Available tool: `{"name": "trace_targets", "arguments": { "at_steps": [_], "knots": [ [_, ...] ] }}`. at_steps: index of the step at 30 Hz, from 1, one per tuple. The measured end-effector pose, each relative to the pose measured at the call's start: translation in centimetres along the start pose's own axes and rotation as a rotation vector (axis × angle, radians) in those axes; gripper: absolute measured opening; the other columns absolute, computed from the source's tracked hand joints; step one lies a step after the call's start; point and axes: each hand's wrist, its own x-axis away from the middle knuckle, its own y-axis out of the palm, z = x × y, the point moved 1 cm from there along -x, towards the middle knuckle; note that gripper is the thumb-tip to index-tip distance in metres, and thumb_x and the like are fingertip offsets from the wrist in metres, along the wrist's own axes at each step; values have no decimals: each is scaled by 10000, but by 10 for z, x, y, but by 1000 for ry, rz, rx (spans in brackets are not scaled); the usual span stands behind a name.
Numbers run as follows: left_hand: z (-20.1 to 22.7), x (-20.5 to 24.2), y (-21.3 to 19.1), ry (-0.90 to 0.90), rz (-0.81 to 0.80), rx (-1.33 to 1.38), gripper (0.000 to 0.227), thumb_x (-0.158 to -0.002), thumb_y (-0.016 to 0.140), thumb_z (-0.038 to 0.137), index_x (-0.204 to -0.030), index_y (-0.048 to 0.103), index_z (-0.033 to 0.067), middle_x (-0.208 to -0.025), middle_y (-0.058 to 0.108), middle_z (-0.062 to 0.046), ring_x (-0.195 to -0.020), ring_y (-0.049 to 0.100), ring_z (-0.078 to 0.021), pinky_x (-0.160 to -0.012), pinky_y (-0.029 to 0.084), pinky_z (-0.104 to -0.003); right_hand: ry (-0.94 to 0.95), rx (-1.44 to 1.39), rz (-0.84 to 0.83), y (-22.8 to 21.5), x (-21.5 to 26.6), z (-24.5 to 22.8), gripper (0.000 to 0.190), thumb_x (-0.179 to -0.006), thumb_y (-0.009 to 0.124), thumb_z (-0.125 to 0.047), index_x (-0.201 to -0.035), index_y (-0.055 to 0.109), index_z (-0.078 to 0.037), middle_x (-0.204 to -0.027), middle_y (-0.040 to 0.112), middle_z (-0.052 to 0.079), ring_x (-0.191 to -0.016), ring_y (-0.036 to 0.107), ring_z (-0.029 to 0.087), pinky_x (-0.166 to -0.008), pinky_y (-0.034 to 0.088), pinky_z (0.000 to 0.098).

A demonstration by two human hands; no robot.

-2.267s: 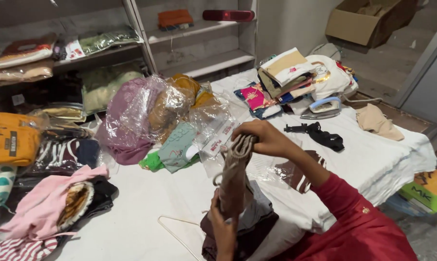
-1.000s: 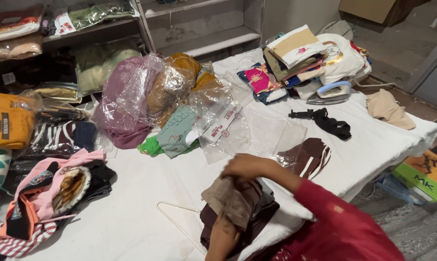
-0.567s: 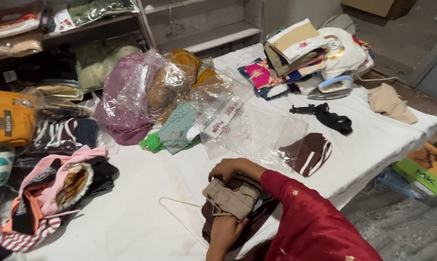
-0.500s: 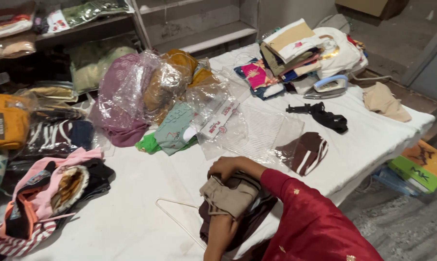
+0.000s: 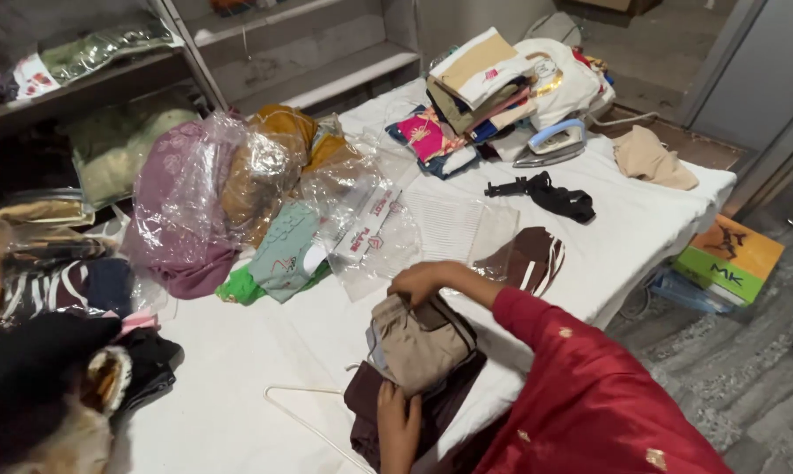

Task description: Sort various items of clothing and pack some into clear plastic bags on a table.

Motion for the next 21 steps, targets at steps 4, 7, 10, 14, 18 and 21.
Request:
{"name": "trace_targets", "arguments": {
  "at_steps": [4, 7, 10, 14, 18, 21],
  "knots": [
    [-2, 9, 1, 41, -1, -319, 450, -885, 684, 238, -1186, 613, -90, -1336, 552, -323, -1266, 476, -494, -1075, 374, -511, -9, 230, -16, 74, -41, 13, 530, -688, 742, -262, -1188, 652, -109, -1123, 690, 158, -1041, 656, 387, -813, 537, 507],
    [-10, 7, 3, 38, 8, -295, 458, -900, 690, 256, -1172, 615, -105, -1314, 562, -334, -1252, 487, -501, -1068, 380, -513, 61, 74, 31, 62, -31, -4, 539, -690, 752, -296, -1187, 645, -116, -1098, 698, 158, -1022, 668, 382, -826, 538, 504],
    [-11, 9, 5, 37, 29, -257, 420, -913, 675, 267, -1154, 628, -74, -1315, 588, -312, -1247, 520, -481, -1072, 407, -490, 19, 24, 49, 54, -25, -4, 527, -732, 745, -314, -1208, 645, -112, -1116, 693, 167, -1036, 659, 387, -841, 529, 505],
    [-58, -2, 17, -7, 115, -104, 393, -937, 660, 268, -1193, 642, -29, -1345, 589, -269, -1255, 547, -446, -1066, 439, -462, 75, -56, 51, 10, 6, -11, 562, -719, 729, -300, -1243, 655, -113, -1110, 714, 174, -1035, 673, 366, -847, 540, 483],
    [-39, -40, -25, -287, 329, 722, 425, -980, 561, 334, -1342, 560, 110, -1464, 520, -160, -1294, 531, -327, -1010, 444, -441, 152, -337, 129, -19, 58, -29, 619, -748, 729, -321, -1292, 596, -58, -1061, 740, 187, -973, 714, 296, -843, 564, 427],
    [-19, -84, -47, -505, 243, 1379, 439, -1006, 522, 400, -1369, 486, 156, -1427, 545, -73, -1282, 549, -233, -993, 478, -410, 243, -676, 326, 5, 92, -38, 651, -784, 726, -315, -1353, 552, -49, -1178, 696, 150, -1076, 663, 237, -920, 529, 374]
  ]
}}
